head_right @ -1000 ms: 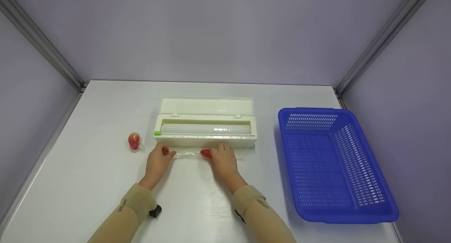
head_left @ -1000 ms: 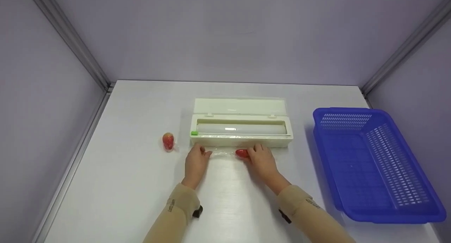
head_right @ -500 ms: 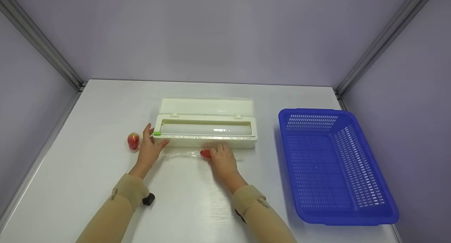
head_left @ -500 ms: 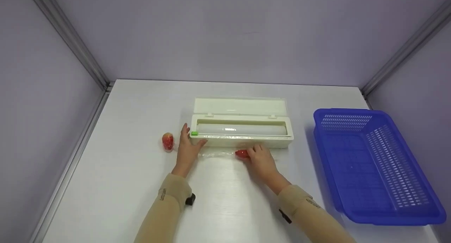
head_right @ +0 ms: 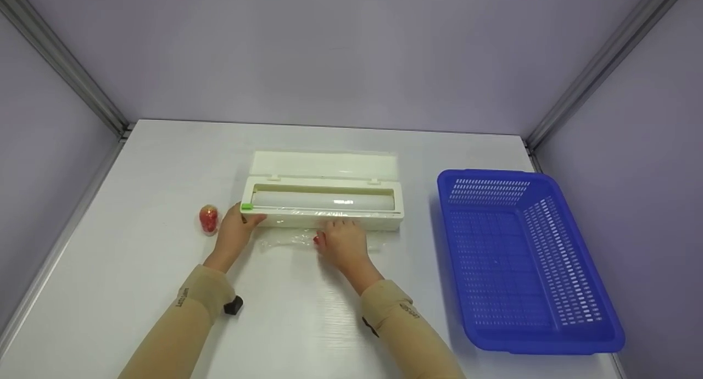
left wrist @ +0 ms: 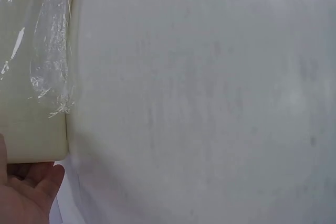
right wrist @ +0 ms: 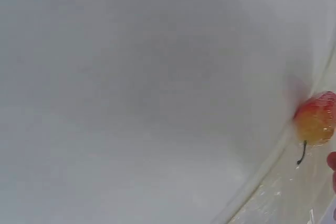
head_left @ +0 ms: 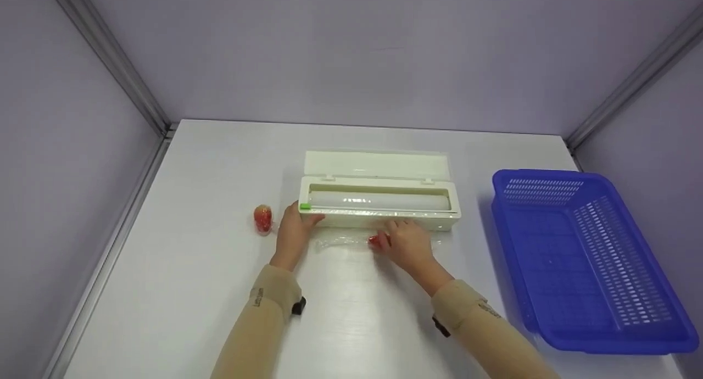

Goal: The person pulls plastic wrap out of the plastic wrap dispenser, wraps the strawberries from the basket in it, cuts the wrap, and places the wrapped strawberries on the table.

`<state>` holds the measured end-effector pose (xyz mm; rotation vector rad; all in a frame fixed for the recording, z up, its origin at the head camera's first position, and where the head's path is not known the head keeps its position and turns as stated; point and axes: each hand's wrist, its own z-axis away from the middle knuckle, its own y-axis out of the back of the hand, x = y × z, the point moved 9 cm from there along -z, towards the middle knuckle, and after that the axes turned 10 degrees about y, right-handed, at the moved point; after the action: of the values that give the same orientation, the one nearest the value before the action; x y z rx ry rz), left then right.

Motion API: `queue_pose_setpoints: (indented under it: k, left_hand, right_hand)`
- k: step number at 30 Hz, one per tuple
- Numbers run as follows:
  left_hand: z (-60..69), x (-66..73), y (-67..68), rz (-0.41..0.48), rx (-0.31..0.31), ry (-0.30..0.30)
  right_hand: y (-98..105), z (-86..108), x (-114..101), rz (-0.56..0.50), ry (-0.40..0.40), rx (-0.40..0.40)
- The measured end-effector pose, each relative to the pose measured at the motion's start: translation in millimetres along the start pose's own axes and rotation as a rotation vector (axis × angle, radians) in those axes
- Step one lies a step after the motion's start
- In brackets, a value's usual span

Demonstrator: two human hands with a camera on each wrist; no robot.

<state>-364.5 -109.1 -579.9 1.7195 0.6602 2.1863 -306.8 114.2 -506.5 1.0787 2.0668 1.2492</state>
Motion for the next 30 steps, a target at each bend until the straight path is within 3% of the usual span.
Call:
queue_pose_setpoints:
  k: [3,8,12,18,26,30]
  left_hand:
    - [0.7,-2.0,1.0,-0.003,0.009,0.002]
    - [4.6,-0.2,-0.6,-0.034,0.007,-0.011]
    - [6.4,1.3,1.0,-0.056,0.017,-0.01]
    - [6.9,4.0,0.6,-0.025,0.033,-0.016]
    - [12.1,8.9,5.7,-0.172,0.123,-0.109]
    - [12.6,6.2,5.4,-0.128,0.086,-0.082]
  right_hand:
    - [5,-21.7,-11,-0.112,0.024,0.06]
    - [-11,-62.6,-23,-0.431,-0.1,-0.115]
    - [-22,-93.6,-41,-0.559,-0.14,-0.19]
    - [-39,-119.7,-69,-0.549,-0.106,-0.249]
    - [-49,-130.7,-102,-0.387,0.044,-0.26]
    - [-51,-130.9,-103,-0.293,0.04,-0.248]
